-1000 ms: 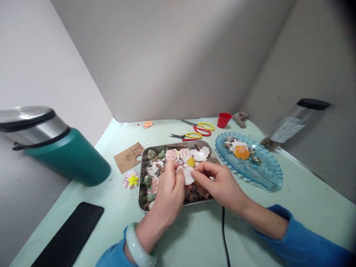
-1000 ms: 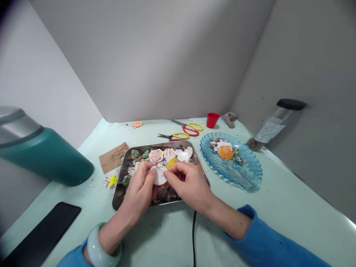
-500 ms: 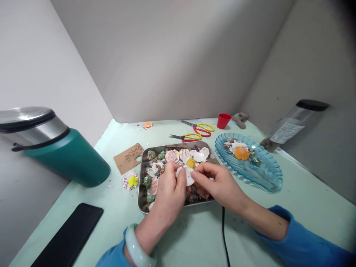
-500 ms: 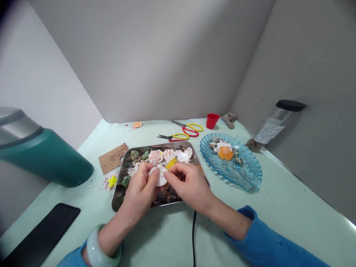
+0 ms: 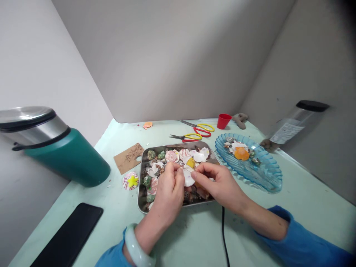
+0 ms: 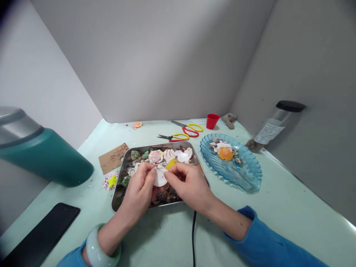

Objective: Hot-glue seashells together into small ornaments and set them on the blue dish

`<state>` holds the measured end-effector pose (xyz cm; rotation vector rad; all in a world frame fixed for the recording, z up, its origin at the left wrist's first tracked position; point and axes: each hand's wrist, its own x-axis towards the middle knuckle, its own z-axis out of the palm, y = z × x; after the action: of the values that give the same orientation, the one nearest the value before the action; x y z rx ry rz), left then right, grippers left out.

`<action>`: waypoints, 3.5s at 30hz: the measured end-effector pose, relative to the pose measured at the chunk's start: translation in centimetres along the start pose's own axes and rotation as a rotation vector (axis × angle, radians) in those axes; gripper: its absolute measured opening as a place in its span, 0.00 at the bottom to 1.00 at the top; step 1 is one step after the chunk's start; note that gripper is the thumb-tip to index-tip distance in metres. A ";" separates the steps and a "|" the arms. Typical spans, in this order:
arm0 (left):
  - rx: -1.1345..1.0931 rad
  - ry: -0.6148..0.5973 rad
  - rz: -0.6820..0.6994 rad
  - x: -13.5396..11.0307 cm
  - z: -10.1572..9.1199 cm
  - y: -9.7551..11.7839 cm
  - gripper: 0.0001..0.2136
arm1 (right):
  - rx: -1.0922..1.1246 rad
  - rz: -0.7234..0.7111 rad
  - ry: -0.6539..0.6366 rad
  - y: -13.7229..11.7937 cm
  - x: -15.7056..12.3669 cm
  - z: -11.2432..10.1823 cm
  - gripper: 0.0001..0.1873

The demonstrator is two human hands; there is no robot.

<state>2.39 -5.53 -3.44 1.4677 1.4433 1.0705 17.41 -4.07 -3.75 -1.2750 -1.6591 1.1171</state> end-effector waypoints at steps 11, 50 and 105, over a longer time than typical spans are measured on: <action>0.038 0.002 0.020 0.1 0.1 -0.4 0.07 | -0.011 -0.024 0.005 -0.1 0.0 0.0 0.14; -0.078 -0.040 -0.003 -0.3 -0.2 -0.5 0.07 | -0.063 -0.054 -0.004 -0.3 -0.2 0.1 0.13; -0.099 -0.084 -0.028 -0.3 -0.3 -0.5 0.06 | -0.129 -0.106 0.018 -0.1 -0.3 0.1 0.14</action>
<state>1.97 -5.86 -3.79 1.4012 1.3300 1.0362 17.31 -4.39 -3.69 -1.2574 -1.7874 0.9465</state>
